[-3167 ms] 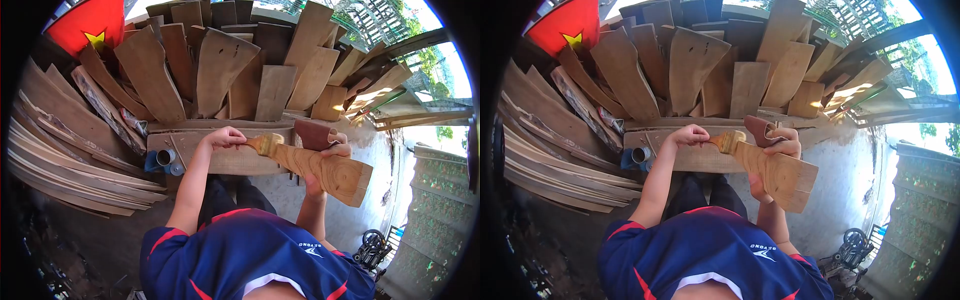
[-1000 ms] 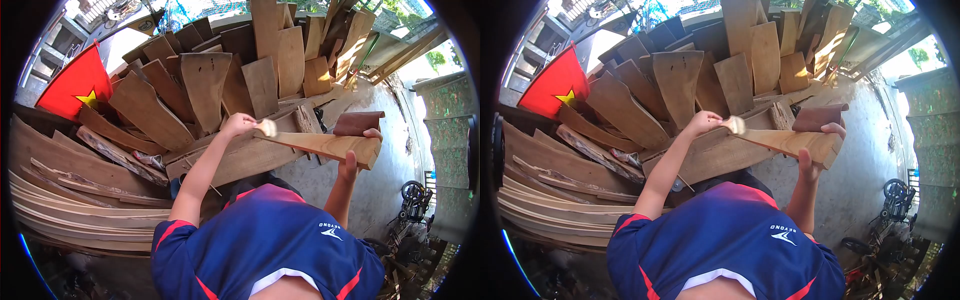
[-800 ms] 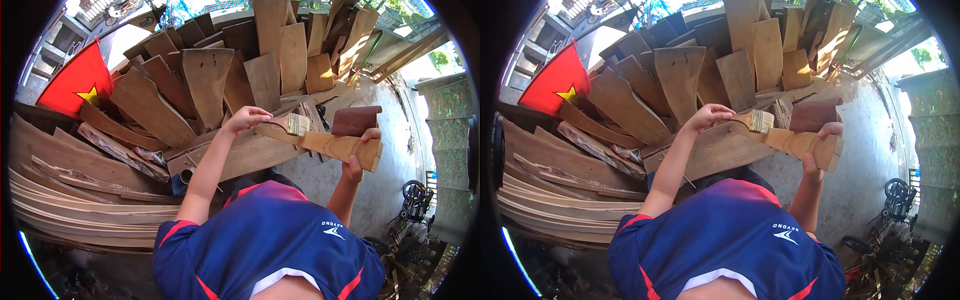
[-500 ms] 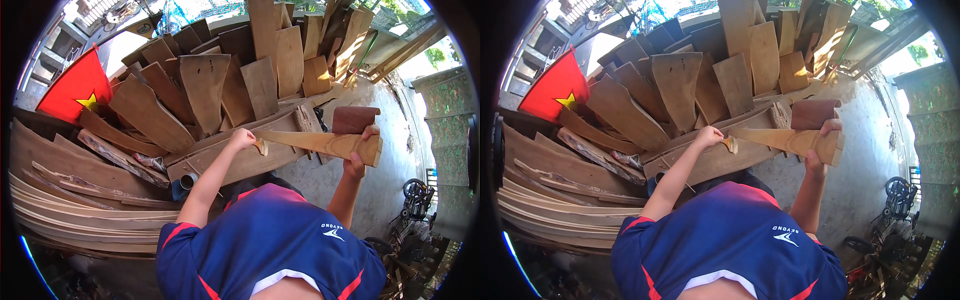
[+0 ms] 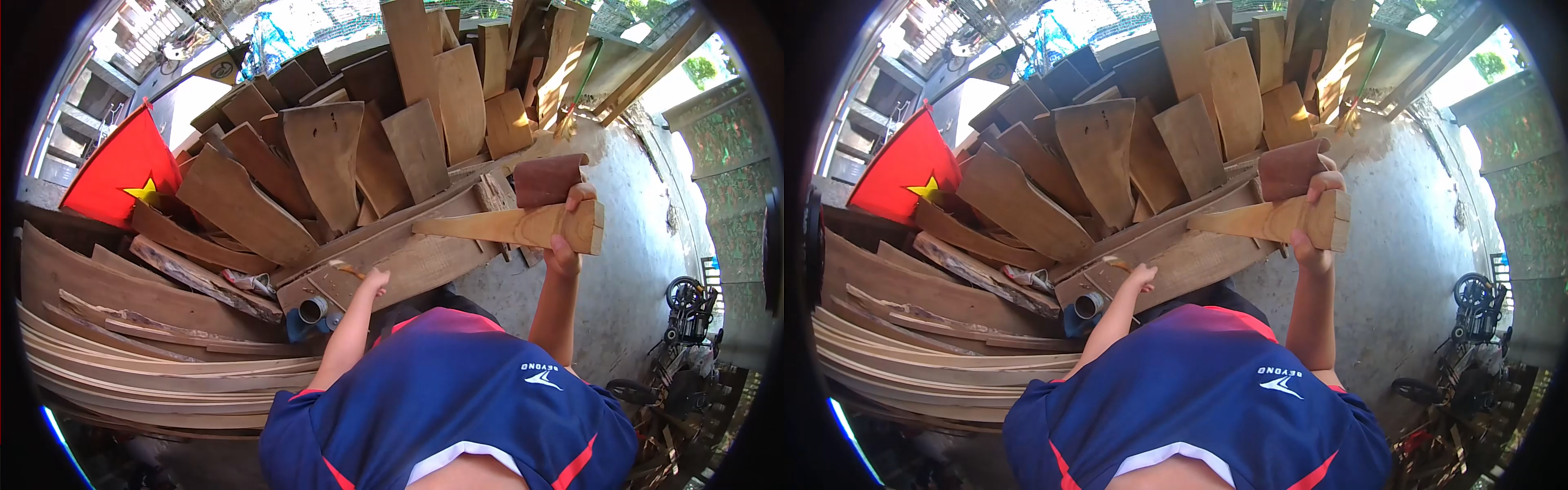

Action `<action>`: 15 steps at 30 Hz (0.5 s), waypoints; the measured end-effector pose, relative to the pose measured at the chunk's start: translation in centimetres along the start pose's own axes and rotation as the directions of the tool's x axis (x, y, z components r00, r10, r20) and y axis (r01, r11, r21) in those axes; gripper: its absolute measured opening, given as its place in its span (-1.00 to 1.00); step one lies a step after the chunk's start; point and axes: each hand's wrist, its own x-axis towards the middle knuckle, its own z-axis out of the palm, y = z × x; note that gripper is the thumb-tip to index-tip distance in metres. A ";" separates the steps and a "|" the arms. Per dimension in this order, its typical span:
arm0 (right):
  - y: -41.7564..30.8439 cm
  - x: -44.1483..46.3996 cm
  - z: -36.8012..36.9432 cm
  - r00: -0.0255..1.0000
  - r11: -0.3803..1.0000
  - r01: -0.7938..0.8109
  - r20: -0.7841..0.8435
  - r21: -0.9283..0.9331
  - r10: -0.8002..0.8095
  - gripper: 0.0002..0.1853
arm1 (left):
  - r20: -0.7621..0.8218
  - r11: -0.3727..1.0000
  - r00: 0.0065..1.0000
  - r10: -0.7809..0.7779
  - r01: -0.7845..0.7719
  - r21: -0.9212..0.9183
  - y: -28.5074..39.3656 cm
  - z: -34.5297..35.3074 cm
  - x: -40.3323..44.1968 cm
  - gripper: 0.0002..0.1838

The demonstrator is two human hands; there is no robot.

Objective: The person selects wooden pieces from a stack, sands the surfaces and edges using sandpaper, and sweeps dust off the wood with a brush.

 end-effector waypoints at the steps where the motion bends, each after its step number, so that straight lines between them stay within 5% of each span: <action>1: 0.3 0.0 -0.1 1.000 1.000 0.015 0.013 0.017 -0.015 -0.45 | 0.142 0.993 0.986 0.091 -0.078 -0.090 1.2 -0.6 -0.7 -0.51; 4: 0.4 0.1 0.3 0.998 0.998 0.018 0.052 0.063 -0.021 -0.46 | 0.322 0.837 0.781 0.536 -0.441 -0.325 7.6 -2.2 -5.0 -0.45; 5: 0.3 0.2 0.5 0.998 0.996 0.011 0.063 0.087 -0.017 -0.47 | 0.163 0.711 0.728 0.666 -0.554 -0.432 10.4 -2.3 -8.7 -0.48; 6: 0.3 0.2 0.7 0.997 0.996 0.006 0.076 0.094 -0.013 -0.47 | 0.174 0.610 0.621 0.765 -0.611 -0.504 13.1 -3.2 -11.7 -0.42; 7: 0.1 0.2 0.8 0.995 0.991 -0.023 0.102 0.130 0.010 -0.47 | 0.094 0.415 0.459 0.884 -0.673 -0.612 15.5 -4.1 -15.4 -0.38; 9: -0.4 0.3 1.2 0.990 0.984 -0.057 0.138 0.170 0.033 -0.48 | 0.029 0.182 0.220 0.975 -0.714 -0.676 18.7 -5.3 -20.5 -0.37; 10: -0.8 0.5 1.5 0.984 0.978 -0.059 0.174 0.198 0.024 -0.49 | 0.020 0.178 0.225 0.974 -0.714 -0.677 19.8 -5.4 -22.0 -0.37; 12: -1.4 0.5 2.0 0.977 0.971 -0.066 0.214 0.231 0.015 -0.51 | 0.098 0.090 0.007 0.995 -0.461 -0.883 21.6 -5.1 -24.0 -0.40; 15: -1.8 -0.3 2.0 0.987 0.976 -0.096 0.143 0.198 0.068 -0.55 | 0.180 0.163 0.009 0.984 -0.469 -0.868 23.5 -4.3 -25.9 -0.48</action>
